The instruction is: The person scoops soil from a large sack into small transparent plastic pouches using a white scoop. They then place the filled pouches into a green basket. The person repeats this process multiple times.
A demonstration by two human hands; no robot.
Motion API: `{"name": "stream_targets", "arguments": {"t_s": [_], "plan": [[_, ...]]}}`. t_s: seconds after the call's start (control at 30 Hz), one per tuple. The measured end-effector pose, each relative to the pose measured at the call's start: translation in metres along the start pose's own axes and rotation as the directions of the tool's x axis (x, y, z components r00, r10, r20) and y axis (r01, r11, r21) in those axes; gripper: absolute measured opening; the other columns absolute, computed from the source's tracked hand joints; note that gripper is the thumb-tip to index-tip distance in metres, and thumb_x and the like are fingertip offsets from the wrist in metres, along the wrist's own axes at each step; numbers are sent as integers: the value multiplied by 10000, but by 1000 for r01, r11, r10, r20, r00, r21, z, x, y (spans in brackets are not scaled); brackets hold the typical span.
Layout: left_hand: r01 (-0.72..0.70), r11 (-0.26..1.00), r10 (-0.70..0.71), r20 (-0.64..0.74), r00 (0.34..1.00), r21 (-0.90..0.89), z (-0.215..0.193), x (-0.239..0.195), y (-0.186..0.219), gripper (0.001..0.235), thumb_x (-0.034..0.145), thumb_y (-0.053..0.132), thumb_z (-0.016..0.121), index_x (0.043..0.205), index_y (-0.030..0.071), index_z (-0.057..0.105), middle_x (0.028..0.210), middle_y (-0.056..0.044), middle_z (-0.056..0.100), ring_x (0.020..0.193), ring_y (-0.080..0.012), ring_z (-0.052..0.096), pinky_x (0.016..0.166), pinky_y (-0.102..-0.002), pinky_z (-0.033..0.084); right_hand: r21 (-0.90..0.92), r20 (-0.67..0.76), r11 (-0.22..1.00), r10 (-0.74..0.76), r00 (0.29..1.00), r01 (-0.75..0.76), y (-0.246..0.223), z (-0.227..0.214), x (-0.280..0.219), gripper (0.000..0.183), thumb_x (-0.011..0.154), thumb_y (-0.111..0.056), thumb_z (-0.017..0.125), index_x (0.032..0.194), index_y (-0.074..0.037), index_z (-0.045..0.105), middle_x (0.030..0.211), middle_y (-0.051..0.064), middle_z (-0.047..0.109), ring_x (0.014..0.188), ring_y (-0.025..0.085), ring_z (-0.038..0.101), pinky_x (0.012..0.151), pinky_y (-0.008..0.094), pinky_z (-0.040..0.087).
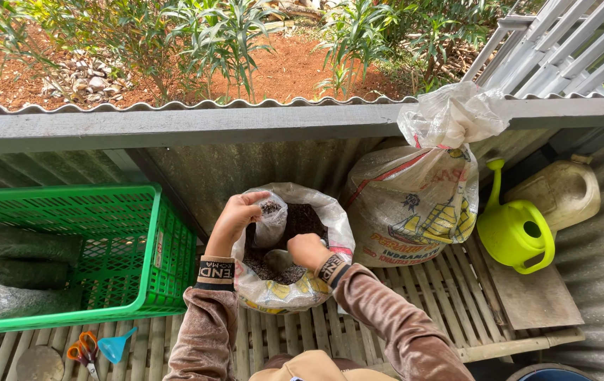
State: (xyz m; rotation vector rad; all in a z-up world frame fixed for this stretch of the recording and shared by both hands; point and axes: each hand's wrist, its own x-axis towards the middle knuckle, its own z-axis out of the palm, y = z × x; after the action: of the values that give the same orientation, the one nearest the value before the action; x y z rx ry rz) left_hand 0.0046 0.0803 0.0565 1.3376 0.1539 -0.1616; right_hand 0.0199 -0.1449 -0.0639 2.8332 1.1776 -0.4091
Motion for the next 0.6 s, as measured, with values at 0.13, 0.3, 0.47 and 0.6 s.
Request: {"name": "stream_targets", "arguments": {"t_s": [0.13, 0.3, 0.47, 0.6], "plan": [[-1, 1000, 1, 0, 1000, 20, -1, -3, 9, 606, 719, -101, 562, 1311, -54, 677, 982, -74, 746, 599, -61, 550, 578, -228, 473, -49, -74, 998, 40, 996, -44, 3, 26, 19, 134, 825, -137, 664, 843, -100, 792, 842, 121, 764, 798, 314, 753, 662, 451, 576], [5, 999, -4, -18, 1000, 40, -12, -5, 12, 601, 728, -92, 566, 1317, -59, 685, 751, -26, 669, 577, -57, 534, 557, -216, 425, -184, -169, 971, 123, 978, -154, 34, 21, 32, 146, 848, -139, 651, 811, -147, 792, 824, 73, 771, 769, 258, 758, 675, 414, 533], [-11, 1000, 11, -9, 1000, 25, -14, -8, 10, 607, 732, -91, 564, 1328, -53, 670, 795, -21, 679, 588, -49, 515, 564, -216, 427, -262, -249, 937, 164, 954, -230, 36, 32, 46, 183, 879, -145, 623, 810, -176, 790, 782, 41, 769, 731, 232, 745, 744, 434, 480], [-3, 999, 4, -28, 1000, 32, -16, -10, 12, 607, 721, -92, 553, 1316, -53, 668, 856, -20, 715, 603, -42, 519, 580, -212, 447, -184, -186, 959, 182, 966, -216, 32, 43, 53, 189, 891, -156, 620, 814, -160, 792, 794, 62, 771, 741, 254, 753, 708, 450, 512]]}}
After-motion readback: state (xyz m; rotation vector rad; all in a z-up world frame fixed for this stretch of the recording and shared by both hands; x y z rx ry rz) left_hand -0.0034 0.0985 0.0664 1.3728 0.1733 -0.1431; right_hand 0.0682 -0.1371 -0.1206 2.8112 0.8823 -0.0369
